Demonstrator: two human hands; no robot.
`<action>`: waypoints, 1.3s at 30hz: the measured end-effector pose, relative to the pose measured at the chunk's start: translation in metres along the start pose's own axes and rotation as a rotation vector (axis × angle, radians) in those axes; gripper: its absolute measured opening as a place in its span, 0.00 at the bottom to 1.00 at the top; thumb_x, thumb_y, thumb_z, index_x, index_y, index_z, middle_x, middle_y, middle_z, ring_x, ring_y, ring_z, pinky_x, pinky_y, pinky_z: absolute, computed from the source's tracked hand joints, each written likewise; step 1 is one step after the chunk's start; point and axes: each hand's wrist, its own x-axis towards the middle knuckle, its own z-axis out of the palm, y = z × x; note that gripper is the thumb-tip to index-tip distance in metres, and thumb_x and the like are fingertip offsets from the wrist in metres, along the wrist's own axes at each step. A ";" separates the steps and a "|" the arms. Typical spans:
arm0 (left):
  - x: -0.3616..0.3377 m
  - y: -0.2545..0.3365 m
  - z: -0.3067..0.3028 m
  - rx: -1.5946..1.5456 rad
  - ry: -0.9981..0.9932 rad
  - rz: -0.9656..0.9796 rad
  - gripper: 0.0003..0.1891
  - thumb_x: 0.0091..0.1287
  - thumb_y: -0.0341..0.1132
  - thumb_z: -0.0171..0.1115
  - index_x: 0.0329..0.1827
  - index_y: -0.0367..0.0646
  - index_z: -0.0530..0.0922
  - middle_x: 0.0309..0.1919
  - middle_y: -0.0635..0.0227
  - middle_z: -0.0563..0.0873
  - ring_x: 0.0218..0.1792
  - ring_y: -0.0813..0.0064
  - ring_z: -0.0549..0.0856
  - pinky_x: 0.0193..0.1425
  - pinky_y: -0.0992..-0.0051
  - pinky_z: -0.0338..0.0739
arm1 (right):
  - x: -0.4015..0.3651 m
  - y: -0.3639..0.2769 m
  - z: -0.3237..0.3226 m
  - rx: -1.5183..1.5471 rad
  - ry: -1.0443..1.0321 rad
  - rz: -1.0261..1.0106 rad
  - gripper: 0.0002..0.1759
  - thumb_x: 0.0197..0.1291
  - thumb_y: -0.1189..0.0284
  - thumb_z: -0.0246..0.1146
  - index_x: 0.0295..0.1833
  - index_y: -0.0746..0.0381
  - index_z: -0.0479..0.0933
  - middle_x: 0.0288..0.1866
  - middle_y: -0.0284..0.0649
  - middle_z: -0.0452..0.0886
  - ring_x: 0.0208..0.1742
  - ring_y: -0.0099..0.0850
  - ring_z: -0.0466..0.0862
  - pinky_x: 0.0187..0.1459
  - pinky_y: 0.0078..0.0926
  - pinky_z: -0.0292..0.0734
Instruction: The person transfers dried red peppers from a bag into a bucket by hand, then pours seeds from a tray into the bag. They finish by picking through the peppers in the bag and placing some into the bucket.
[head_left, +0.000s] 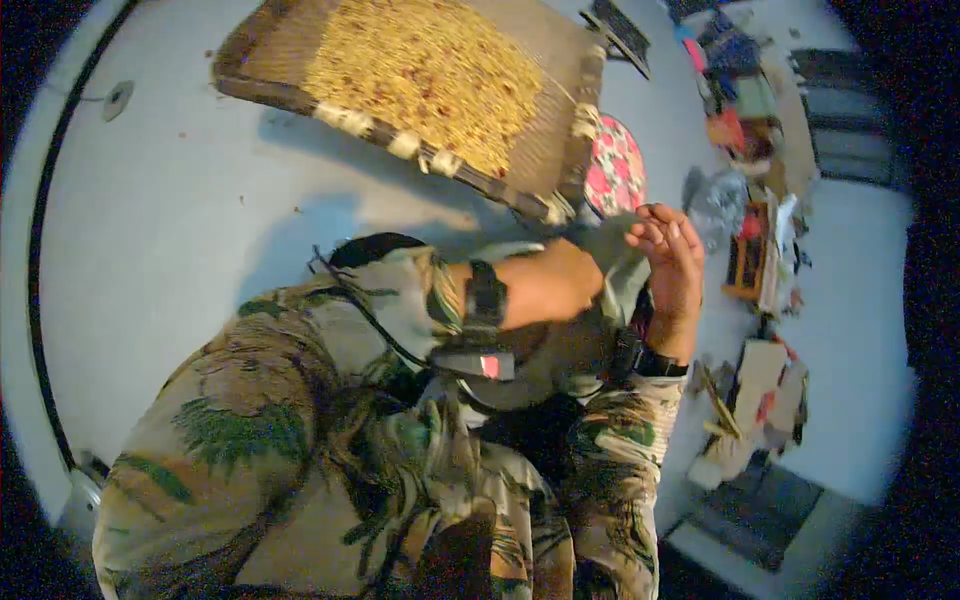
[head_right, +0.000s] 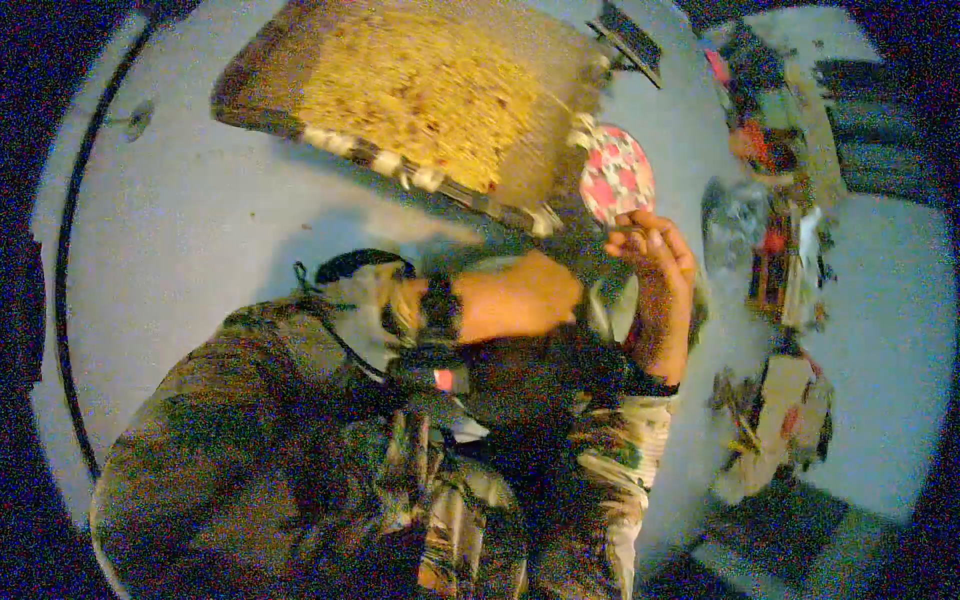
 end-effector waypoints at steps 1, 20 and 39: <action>0.004 0.000 0.001 0.018 -0.056 -0.070 0.13 0.57 0.40 0.58 0.25 0.39 0.82 0.25 0.49 0.84 0.26 0.50 0.84 0.30 0.56 0.78 | -0.018 -0.002 -0.012 0.011 0.068 0.000 0.21 0.64 0.64 0.58 0.55 0.69 0.72 0.53 0.48 0.79 0.53 0.38 0.80 0.50 0.39 0.78; -0.003 0.003 -0.023 0.081 -0.205 -0.280 0.21 0.60 0.50 0.61 0.38 0.37 0.80 0.37 0.48 0.84 0.40 0.46 0.83 0.42 0.52 0.77 | -0.492 -0.228 -0.180 -0.396 1.012 -0.252 0.21 0.67 0.63 0.55 0.58 0.66 0.73 0.57 0.43 0.77 0.55 0.32 0.77 0.59 0.32 0.71; -0.047 0.019 0.015 0.056 -0.217 -0.011 0.05 0.52 0.36 0.62 0.27 0.48 0.85 0.30 0.69 0.86 0.33 0.67 0.84 0.33 0.67 0.74 | 0.100 0.027 0.152 -0.745 -0.131 -0.399 0.15 0.62 0.69 0.61 0.52 0.66 0.78 0.46 0.45 0.82 0.46 0.32 0.82 0.50 0.26 0.76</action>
